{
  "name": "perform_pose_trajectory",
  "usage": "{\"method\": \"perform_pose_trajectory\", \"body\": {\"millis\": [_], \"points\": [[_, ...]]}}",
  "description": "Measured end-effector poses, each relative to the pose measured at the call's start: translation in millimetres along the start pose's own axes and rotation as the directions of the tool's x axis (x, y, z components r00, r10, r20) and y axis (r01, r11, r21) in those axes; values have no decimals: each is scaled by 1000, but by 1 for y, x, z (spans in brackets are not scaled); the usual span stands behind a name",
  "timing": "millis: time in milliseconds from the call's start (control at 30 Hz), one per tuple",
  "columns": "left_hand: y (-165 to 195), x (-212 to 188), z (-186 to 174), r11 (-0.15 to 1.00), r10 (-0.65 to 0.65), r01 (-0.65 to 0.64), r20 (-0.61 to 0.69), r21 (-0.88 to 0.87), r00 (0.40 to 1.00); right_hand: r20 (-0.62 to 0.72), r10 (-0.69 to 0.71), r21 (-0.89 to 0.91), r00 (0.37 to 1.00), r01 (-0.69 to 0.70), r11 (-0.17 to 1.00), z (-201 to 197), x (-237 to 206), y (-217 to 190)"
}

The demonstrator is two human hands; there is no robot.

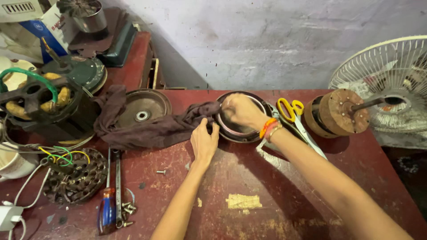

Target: The person wipes a round metal fan housing with a cloth, then scrubs its surface with a small abrasive pad, turning the part as they work. They then pick up a motor rotor with a shaft and rub and turn it on the bench, continuing to clean the metal surfaces by hand.

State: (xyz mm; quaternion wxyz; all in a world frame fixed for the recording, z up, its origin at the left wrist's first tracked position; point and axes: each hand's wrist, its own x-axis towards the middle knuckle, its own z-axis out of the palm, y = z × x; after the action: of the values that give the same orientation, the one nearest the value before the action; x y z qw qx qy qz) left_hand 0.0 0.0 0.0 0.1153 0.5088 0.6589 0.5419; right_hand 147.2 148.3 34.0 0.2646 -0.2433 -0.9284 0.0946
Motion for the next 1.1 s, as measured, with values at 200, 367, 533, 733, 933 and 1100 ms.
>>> {"method": "perform_pose_trajectory", "body": {"millis": [200,367,533,733,933,1100], "points": [[5,1,-2,999,-35,35,9,35,999,-141,198,78,970,-188,979,-20,-1,2],[6,0,-2,999,-33,33,24,6,999,-19,392,244,920,-376,894,1,-2,-19],[5,0,1,1000,-1,1,0,28,1000,469,288,310,835,-461,832,-23,-8,-5],[2,1,1,998,-37,36,25,48,999,300,400,511,866,-500,699,0,3,-8],[2,1,2,1000,-18,18,10,21,1000,564,166,447,809,-468,762,-31,-13,-3],[6,0,0,999,-5,5,2,47,1000,729,241,127,641,-472,872,-75,-4,-11]]}}
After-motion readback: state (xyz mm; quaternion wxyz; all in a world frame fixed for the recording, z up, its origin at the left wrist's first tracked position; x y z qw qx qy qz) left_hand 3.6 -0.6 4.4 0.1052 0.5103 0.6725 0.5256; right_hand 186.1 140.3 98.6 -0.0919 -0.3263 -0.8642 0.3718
